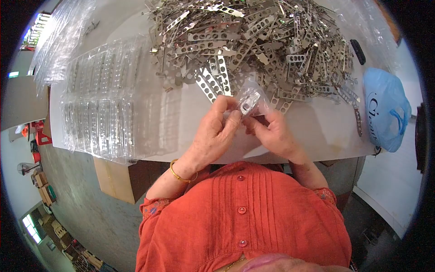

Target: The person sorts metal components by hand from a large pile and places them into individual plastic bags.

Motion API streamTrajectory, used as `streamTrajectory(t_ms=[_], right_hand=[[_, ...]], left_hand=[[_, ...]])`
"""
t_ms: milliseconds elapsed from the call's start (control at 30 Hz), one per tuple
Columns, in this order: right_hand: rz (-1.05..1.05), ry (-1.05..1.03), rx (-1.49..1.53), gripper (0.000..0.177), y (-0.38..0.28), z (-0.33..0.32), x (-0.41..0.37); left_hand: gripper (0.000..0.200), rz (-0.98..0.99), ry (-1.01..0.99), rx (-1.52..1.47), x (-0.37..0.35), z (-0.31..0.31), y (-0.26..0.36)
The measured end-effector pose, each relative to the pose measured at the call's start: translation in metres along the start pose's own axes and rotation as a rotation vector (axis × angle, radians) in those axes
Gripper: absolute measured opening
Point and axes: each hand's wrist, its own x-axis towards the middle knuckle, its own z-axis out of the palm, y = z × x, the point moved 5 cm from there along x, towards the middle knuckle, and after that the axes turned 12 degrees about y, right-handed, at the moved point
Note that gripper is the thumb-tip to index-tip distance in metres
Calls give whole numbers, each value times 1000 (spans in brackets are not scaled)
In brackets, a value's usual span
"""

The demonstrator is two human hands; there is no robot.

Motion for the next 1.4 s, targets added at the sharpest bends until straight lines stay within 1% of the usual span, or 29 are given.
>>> streamTrajectory(t_ms=[67,100,167,233,333,367,400,433,467,533,600,667,733,800,833,900,933,1000,1033,1067,1100,1133,1167,1233,1267,1333,1367,1400], right_hand=[[5,24,-16,21,-1,-5,1],[13,23,30,23,-7,-10,1],[20,23,76,25,-13,-18,3],[30,31,338,27,-19,-24,5],[22,53,365,24,-27,-25,6],[22,53,366,24,-26,-25,7],[2,30,267,22,-25,-24,8],[-18,5,168,21,-23,-22,9],[-17,5,169,21,-22,-20,9],[13,14,61,20,-17,-16,10],[44,12,71,18,-16,-14,10],[76,8,82,17,-16,-13,10],[79,30,184,17,-18,-14,9],[102,55,206,17,-19,-15,9],[121,85,227,16,-19,-17,10],[133,100,249,16,-18,-24,11],[144,121,270,15,-17,-27,12],[143,115,307,15,-20,-31,12],[183,135,347,15,-18,-33,12],[222,153,387,16,-16,-34,12],[246,181,397,16,-16,-34,12],[240,158,398,16,-17,-32,11],[247,146,412,17,-17,-32,10],[265,132,418,18,-19,-28,9],[250,98,422,18,-21,-26,9],[305,136,454,19,-17,-26,10],[310,171,414,21,-23,-22,8],[301,147,412,21,-27,-19,8]], left_hand=[[18,1,12,50,1,-2,-1],[14,1,24,100,2,-3,-1],[13,32,38,113,2,-3,-4],[12,63,49,125,2,-3,-4],[10,43,48,143,2,-2,-1],[10,84,56,172,1,0,2],[10,125,63,202,1,1,5],[10,123,63,204,1,2,6],[11,134,46,204,0,3,6],[11,142,31,207,0,5,6],[13,232,53,223,-1,5,6],[13,242,37,229,-1,4,7],[14,250,22,234,0,4,5],[19,186,-10,79,3,4,-2],[19,184,-3,82,4,1,3],[26,-4,-6,7,6,-9,11],[26,-5,2,9,9,-14,8],[31,-37,-58,-305,14,-20,-3],[29,-75,-79,-433,15,-22,-5],[29,-73,-66,-432,16,-26,-5],[28,-109,-137,-387,16,-25,-6],[27,-142,-202,-340,14,-26,-7],[27,-132,-173,-335,14,-29,-7],[26,-164,-315,-429,10,-20,-10],[26,-148,-282,-420,11,-22,-12],[26,-159,-404,-540,8,-15,-15],[22,-139,-402,-563,9,-15,-15],[22,-125,-380,-561,9,-17,-14]])
